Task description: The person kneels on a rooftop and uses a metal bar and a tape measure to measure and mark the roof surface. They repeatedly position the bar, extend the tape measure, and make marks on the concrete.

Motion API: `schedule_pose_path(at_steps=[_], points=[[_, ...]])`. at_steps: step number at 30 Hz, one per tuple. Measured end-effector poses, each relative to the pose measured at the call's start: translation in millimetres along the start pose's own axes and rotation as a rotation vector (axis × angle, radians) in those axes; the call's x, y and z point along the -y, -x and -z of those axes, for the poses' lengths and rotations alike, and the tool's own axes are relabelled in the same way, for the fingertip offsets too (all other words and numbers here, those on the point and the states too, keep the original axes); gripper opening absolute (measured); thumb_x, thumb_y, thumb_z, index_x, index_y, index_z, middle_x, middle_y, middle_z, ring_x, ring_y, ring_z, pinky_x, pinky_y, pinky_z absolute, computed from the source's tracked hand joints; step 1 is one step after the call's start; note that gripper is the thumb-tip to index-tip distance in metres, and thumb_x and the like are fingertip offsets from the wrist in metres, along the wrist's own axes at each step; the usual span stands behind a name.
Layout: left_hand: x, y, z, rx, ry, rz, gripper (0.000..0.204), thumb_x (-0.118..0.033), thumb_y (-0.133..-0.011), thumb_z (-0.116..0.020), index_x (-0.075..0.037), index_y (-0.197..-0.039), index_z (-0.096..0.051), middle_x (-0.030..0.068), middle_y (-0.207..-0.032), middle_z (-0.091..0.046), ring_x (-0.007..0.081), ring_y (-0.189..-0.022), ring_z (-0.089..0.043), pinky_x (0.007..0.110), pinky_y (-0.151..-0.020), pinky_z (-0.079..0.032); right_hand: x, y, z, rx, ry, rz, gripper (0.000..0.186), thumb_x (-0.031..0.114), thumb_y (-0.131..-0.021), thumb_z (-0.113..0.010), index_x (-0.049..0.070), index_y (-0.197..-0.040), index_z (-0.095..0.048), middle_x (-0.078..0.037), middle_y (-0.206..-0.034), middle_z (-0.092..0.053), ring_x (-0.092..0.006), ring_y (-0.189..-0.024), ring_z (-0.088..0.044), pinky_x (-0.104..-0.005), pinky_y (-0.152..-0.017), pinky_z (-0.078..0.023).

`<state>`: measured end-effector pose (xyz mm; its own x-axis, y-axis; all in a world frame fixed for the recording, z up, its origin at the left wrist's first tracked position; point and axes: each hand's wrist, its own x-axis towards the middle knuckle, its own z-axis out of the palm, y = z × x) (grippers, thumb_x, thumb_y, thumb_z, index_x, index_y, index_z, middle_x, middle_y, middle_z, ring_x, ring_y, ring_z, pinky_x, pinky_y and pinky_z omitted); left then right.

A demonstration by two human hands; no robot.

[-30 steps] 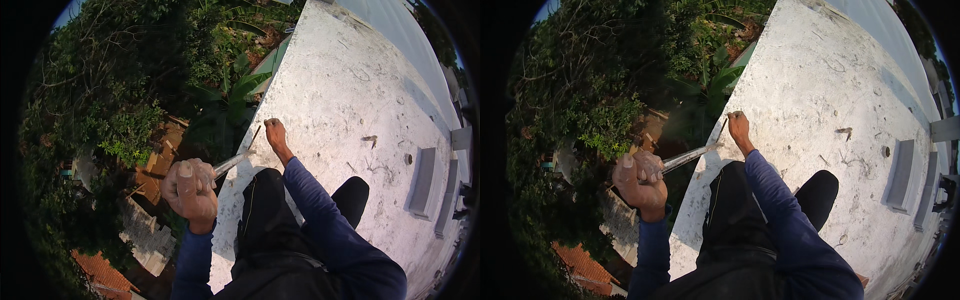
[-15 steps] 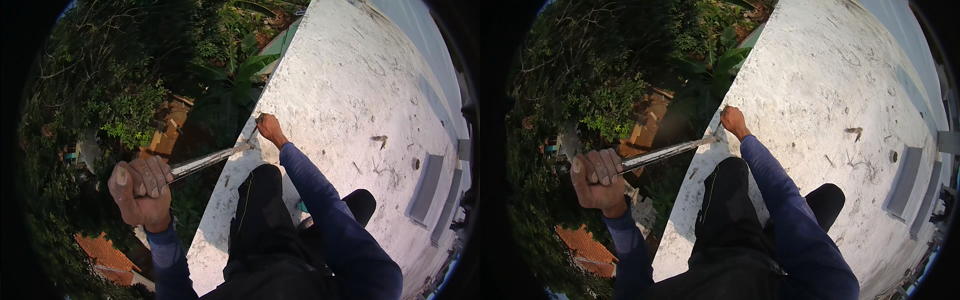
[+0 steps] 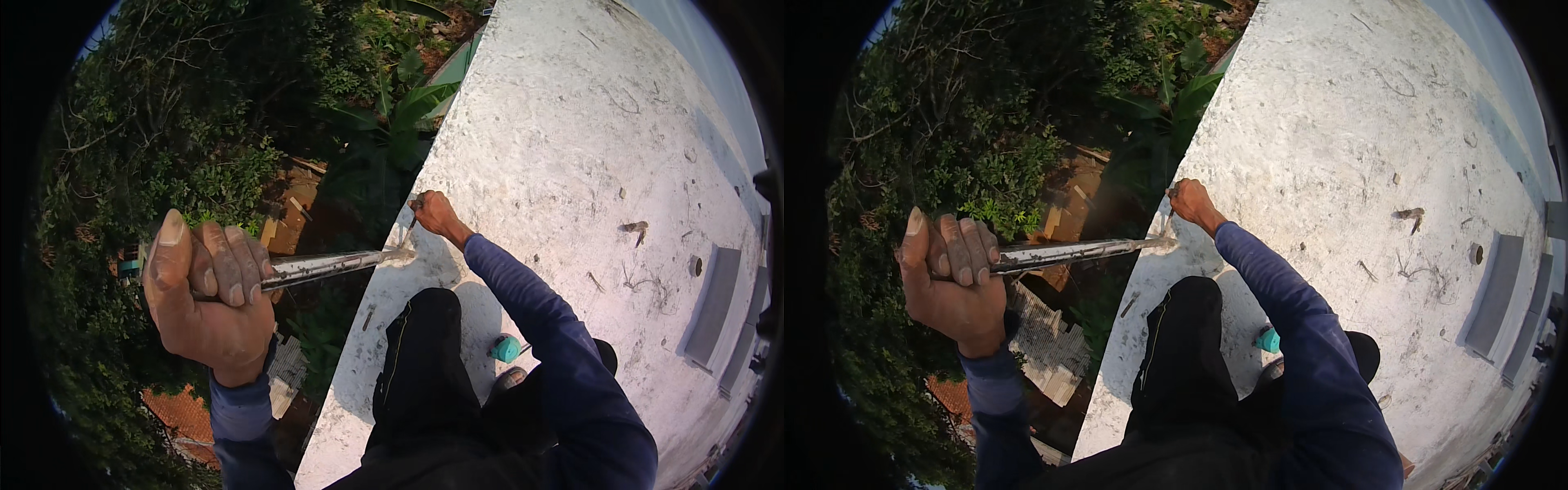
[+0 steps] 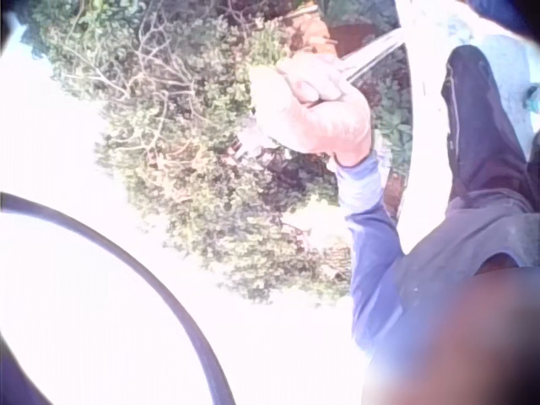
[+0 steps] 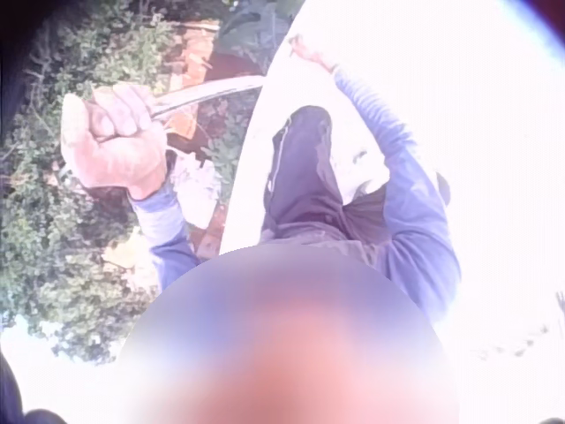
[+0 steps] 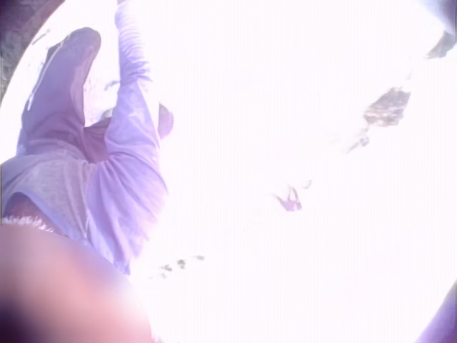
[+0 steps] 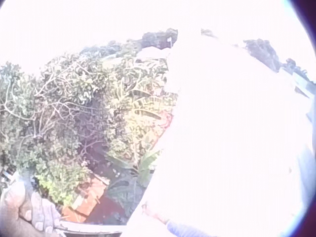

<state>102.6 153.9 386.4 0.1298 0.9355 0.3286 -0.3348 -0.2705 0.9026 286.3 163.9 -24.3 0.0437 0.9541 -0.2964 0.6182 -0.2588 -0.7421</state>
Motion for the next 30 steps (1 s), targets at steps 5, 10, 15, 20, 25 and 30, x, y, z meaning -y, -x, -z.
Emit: schedule_pose_path(at_steps=[5, 10, 15, 20, 25, 30], points=[[22.2, -39.4, 7.4, -0.127, -0.071, 0.092, 0.040, -0.021, -0.098, -0.061, -0.011, -0.062, -0.046, -0.0005, -0.049, -0.037, 0.0113, -0.038, -0.034, 0.029, -0.041, -0.034, -12.5, -16.4, -16.3, -0.112, 0.039, 0.006, 0.035, 0.026, -0.087, -0.065, -0.008, -0.078, -0.067, -0.035, -0.082, -0.067, -0.0490, -0.081, -0.067, -0.0519, -0.074, -0.055], [10.1, -43.7, 2.5, -0.222, -0.126, 0.176, 0.044, -0.023, -0.095, -0.062, -0.007, -0.057, -0.047, 0.0001, -0.049, -0.042, 0.0107, -0.037, -0.037, 0.030, -0.038, -0.035, -36.3, -31.8, -30.5, 0.037, 0.093, -0.054, 0.033, 0.027, -0.087, -0.066, -0.005, -0.080, -0.068, -0.029, -0.084, -0.069, -0.0489, -0.081, -0.066, -0.0494, -0.073, -0.056], [27.8, -40.7, 40.6, -0.072, -0.120, 0.038, 0.040, -0.022, -0.097, -0.062, -0.011, -0.062, -0.045, 0.0005, -0.050, -0.040, 0.0132, -0.039, -0.038, 0.032, -0.044, -0.037, -16.9, -16.3, -24.0, 0.013, 0.472, 0.214, 0.030, 0.027, -0.090, -0.060, -0.002, -0.091, -0.069, -0.029, -0.096, -0.071, -0.0487, -0.090, -0.068, -0.0515, -0.079, -0.056], [15.7, -12.5, 59.8, -0.109, -0.034, 0.037, 0.039, -0.021, -0.096, -0.065, -0.011, -0.062, -0.048, -0.0012, -0.049, -0.040, 0.0114, -0.039, -0.038, 0.030, -0.043, -0.036, 39.8, 49.3, -8.0, -0.260, 0.092, -0.007, 0.032, 0.021, -0.088, -0.057, -0.002, -0.107, -0.069, -0.032, -0.100, -0.070, -0.0460, -0.097, -0.069, -0.0513, -0.086, -0.055], [-9.1, 17.5, 50.1, -0.200, -0.029, 0.031, 0.044, -0.016, -0.093, -0.067, -0.008, -0.056, -0.045, -0.0043, -0.052, -0.042, 0.0056, -0.041, -0.038, 0.028, -0.039, -0.031, 79.1, 106.3, -11.5, 0.114, 0.090, 0.183, 0.060, 0.017, -0.077, -0.073, 0.002, -0.134, -0.060, -0.025, -0.130, -0.063, -0.0401, -0.117, -0.064, -0.0443, -0.096, -0.052], [-6.4, 45.5, 62.8, -0.193, -0.127, -0.122, 0.043, -0.015, -0.093, -0.067, -0.008, -0.056, -0.046, -0.0042, -0.051, -0.042, 0.0053, -0.042, -0.039, 0.028, -0.040, -0.032, 115.4, 111.7, -37.6, 0.151, -0.032, 0.034, 0.046, 0.040, -0.090, -0.074, -0.002, -0.108, -0.070, -0.027, -0.097, -0.072, -0.0425, -0.100, -0.069, -0.0473, -0.088, -0.054]])
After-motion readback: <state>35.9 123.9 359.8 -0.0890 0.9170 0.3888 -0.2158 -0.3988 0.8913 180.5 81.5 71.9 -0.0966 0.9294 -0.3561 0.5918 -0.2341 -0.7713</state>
